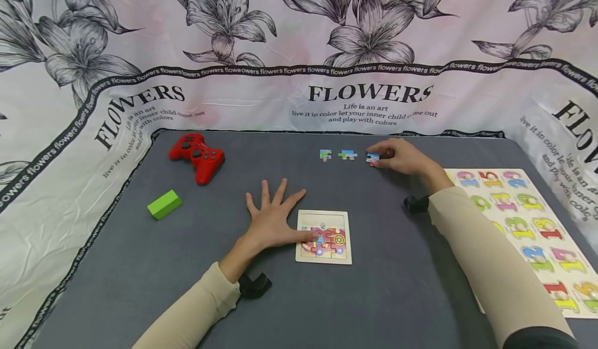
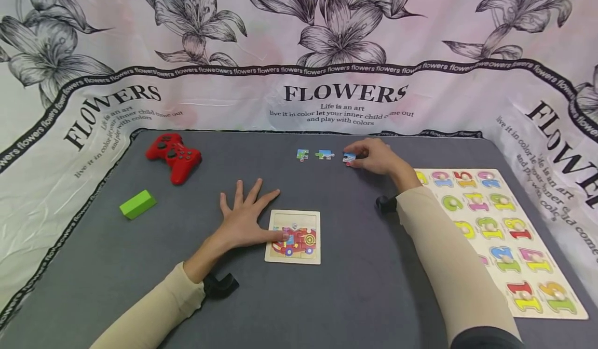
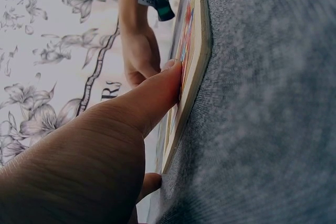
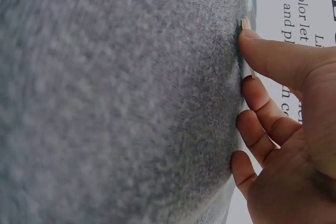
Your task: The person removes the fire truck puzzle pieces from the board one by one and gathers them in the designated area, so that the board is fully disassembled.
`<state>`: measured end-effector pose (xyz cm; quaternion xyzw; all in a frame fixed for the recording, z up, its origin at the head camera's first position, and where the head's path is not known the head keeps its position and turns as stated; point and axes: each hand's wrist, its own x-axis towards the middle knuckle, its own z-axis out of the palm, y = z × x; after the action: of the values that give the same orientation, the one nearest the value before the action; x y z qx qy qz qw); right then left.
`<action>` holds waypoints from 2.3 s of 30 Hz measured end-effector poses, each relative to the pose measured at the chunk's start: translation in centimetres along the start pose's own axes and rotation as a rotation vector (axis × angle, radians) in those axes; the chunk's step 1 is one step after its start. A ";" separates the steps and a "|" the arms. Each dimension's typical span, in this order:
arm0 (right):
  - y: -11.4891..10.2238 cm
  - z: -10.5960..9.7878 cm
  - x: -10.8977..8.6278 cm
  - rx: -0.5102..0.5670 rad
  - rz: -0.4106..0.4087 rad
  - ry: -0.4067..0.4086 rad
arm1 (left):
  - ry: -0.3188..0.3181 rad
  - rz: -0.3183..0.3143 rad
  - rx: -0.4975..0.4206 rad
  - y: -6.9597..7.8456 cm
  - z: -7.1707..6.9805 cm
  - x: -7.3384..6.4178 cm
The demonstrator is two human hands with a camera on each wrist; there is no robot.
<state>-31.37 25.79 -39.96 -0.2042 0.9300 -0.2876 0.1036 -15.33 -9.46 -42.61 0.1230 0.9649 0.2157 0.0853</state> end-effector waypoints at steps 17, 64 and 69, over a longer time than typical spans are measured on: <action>0.5 0.7 -0.6 -0.018 0.056 0.101 | 0.001 -0.002 -0.019 0.0 -0.1 -0.1; -2.2 2.6 -2.3 0.076 -0.010 0.377 | -0.056 0.017 -0.038 0.0 -0.7 0.2; -4.1 3.2 -3.1 0.089 -0.074 0.321 | -0.061 0.021 -0.034 -0.1 -0.8 0.3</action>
<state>-26.30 22.53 -39.97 -0.1850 0.9128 -0.3609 -0.0483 -15.78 -9.73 -41.99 0.1381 0.9568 0.2289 0.1142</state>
